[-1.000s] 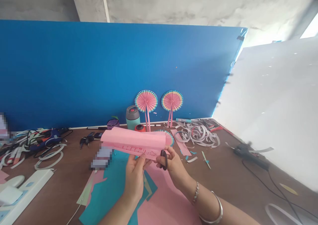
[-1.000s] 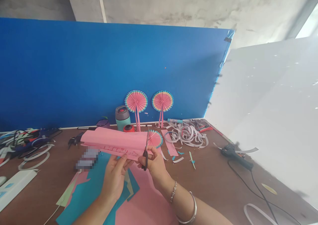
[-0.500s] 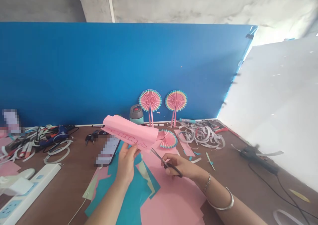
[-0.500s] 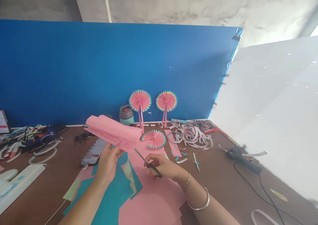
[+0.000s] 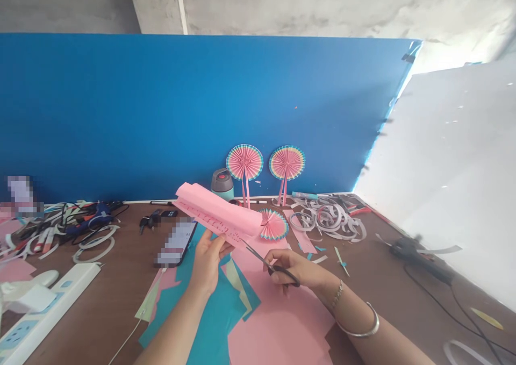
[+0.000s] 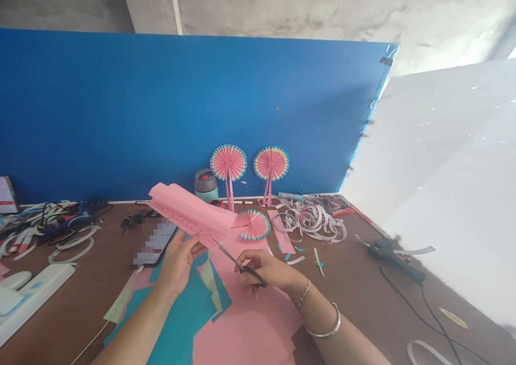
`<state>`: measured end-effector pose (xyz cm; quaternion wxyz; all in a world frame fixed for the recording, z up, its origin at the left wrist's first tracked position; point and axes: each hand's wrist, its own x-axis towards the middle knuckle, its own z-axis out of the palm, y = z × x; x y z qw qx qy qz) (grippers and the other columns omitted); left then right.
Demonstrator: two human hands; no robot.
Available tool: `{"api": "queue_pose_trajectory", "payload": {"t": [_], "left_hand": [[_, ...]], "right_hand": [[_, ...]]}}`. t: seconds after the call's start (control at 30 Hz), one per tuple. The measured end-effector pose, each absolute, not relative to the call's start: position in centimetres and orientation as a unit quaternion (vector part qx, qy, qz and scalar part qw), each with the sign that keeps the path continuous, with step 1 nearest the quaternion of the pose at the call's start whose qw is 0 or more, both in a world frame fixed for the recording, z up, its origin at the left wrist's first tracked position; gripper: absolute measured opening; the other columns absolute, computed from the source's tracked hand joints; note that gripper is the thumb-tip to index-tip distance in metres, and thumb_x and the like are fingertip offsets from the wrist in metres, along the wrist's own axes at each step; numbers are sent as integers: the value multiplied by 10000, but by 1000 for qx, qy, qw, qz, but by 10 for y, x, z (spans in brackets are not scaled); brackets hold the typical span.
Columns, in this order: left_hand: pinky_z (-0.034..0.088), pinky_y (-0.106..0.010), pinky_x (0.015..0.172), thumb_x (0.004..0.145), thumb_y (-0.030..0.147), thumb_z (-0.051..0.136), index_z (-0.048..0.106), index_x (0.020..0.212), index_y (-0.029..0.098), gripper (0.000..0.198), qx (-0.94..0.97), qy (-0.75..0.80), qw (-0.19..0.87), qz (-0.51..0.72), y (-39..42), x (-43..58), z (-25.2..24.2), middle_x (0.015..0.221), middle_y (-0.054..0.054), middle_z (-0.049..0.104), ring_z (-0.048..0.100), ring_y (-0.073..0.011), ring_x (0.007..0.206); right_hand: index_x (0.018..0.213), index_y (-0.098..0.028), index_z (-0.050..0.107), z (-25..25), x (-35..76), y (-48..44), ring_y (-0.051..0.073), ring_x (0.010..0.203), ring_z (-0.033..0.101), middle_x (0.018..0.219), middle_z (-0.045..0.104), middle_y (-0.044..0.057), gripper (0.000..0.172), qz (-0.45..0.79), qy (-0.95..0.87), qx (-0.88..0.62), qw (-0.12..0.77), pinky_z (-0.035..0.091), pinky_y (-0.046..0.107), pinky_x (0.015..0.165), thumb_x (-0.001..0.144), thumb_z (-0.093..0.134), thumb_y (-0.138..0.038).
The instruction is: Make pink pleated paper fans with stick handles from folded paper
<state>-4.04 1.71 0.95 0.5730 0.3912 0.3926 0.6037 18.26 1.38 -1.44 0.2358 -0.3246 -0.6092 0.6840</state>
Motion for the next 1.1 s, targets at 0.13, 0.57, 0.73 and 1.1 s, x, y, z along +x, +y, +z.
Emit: {"api": "queue_pose_trajectory", "payload": {"t": [0.13, 0.57, 0.73, 1.1], "left_hand": [[489, -348, 810, 718, 351, 646, 545, 1085, 185, 415, 407, 400, 572, 589, 16, -39, 9, 907, -60, 714, 667, -216, 871], [506, -346, 783, 694, 344, 653, 551, 1023, 191, 376, 388, 404, 586, 586, 13, -34, 12, 852, -36, 710, 680, -200, 805], [506, -357, 803, 709, 341, 648, 544, 1032, 192, 370, 388, 393, 590, 589, 13, -34, 10, 883, -46, 709, 679, -200, 820], [509, -356, 802, 709, 351, 651, 538, 1046, 193, 389, 383, 400, 590, 588, 12, -33, 10, 903, -50, 710, 680, -207, 835]], "right_hand": [[882, -155, 541, -17, 183, 15, 88, 457, 581, 546, 558, -56, 358, 684, -607, -336, 226, 413, 136, 378, 686, 733, -385], [903, -153, 558, -16, 181, 13, 98, 448, 590, 533, 599, -39, 361, 686, -606, -335, 223, 420, 143, 374, 686, 738, -378], [903, -150, 555, -17, 180, 14, 95, 450, 584, 530, 590, -44, 354, 690, -603, -329, 228, 445, 156, 393, 694, 735, -373], [887, -145, 567, -11, 180, 9, 94, 447, 573, 535, 571, -45, 367, 695, -595, -330, 232, 440, 159, 392, 677, 753, -382]]}}
